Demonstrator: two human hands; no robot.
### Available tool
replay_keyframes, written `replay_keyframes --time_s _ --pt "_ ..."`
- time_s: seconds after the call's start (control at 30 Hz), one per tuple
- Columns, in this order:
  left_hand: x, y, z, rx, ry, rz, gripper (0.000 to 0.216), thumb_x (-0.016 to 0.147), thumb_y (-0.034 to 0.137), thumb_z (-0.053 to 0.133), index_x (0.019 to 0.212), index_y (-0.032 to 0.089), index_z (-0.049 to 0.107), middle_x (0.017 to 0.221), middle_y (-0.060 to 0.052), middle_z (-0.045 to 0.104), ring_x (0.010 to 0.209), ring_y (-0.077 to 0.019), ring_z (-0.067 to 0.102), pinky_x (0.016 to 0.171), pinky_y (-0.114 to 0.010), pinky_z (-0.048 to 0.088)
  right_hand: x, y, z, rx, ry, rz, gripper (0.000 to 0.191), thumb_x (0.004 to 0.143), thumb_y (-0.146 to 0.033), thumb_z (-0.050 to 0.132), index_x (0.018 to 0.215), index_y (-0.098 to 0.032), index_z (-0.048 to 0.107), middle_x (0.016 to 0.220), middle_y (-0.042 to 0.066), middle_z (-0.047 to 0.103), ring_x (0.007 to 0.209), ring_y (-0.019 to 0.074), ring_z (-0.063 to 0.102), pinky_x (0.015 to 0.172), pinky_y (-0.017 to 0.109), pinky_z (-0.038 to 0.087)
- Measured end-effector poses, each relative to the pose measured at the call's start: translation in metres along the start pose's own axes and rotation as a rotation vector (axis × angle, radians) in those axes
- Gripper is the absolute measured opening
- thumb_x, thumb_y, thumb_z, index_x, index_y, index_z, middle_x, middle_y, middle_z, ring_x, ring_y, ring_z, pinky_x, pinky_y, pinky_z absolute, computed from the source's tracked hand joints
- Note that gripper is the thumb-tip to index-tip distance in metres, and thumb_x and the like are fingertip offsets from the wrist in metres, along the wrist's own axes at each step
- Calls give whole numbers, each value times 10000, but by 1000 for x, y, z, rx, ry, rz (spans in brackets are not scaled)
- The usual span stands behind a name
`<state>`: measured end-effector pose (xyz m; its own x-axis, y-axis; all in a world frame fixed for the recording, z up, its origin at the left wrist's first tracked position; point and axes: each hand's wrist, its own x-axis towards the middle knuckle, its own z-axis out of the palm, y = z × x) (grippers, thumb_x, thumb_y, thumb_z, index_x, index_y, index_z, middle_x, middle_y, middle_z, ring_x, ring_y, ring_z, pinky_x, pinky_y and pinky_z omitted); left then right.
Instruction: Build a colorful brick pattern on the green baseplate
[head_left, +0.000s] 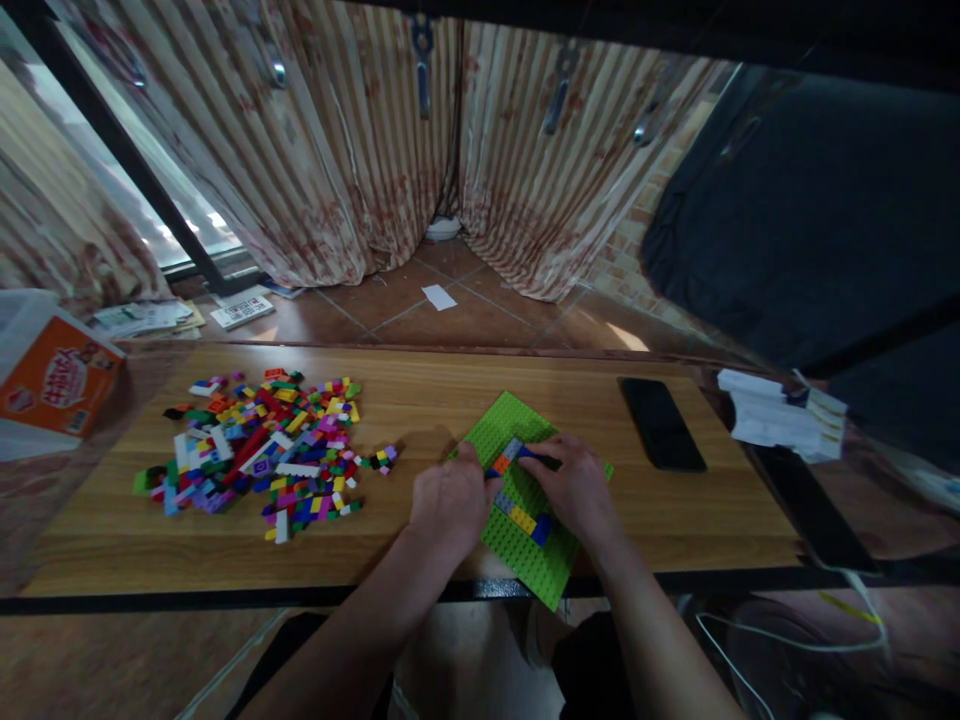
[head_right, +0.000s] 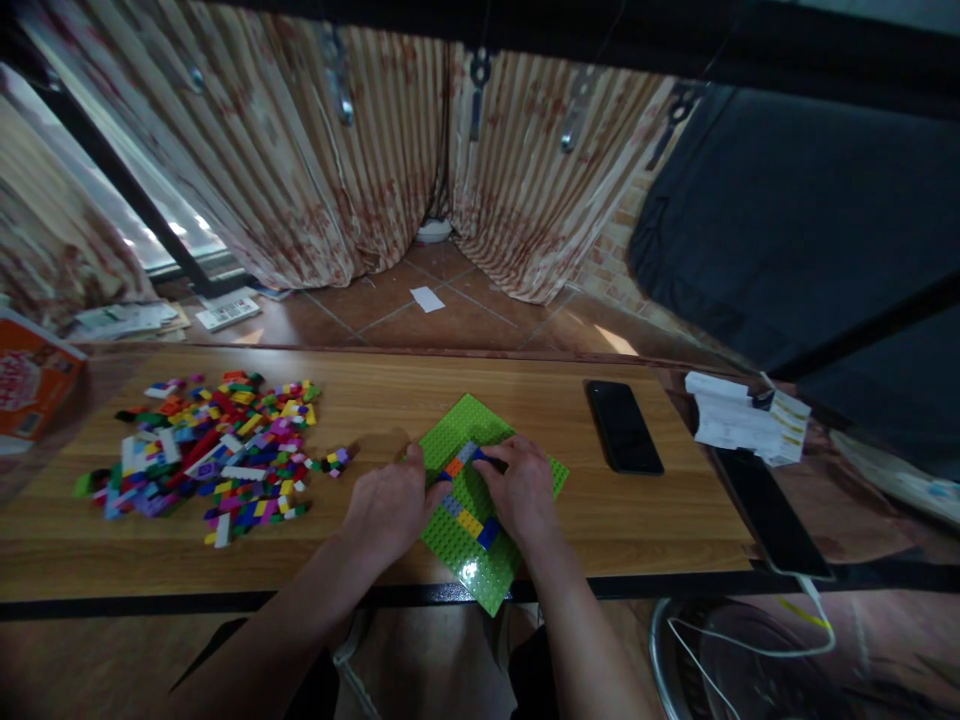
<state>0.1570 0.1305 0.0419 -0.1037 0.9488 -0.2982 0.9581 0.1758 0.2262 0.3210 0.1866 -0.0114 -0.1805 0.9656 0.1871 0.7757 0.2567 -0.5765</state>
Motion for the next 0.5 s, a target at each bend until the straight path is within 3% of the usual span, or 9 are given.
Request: replay_keyframes --time_s 0.5 --pt "4 -3 -2 -62 -49 11 437 917 425 531 1221 110 535 995 -172 722 989 -269 696 816 -324 537 3 6 2 184 5 -4 189 777 -383 686 871 -243 772 876 51 693 860 222 625 811 369 481"
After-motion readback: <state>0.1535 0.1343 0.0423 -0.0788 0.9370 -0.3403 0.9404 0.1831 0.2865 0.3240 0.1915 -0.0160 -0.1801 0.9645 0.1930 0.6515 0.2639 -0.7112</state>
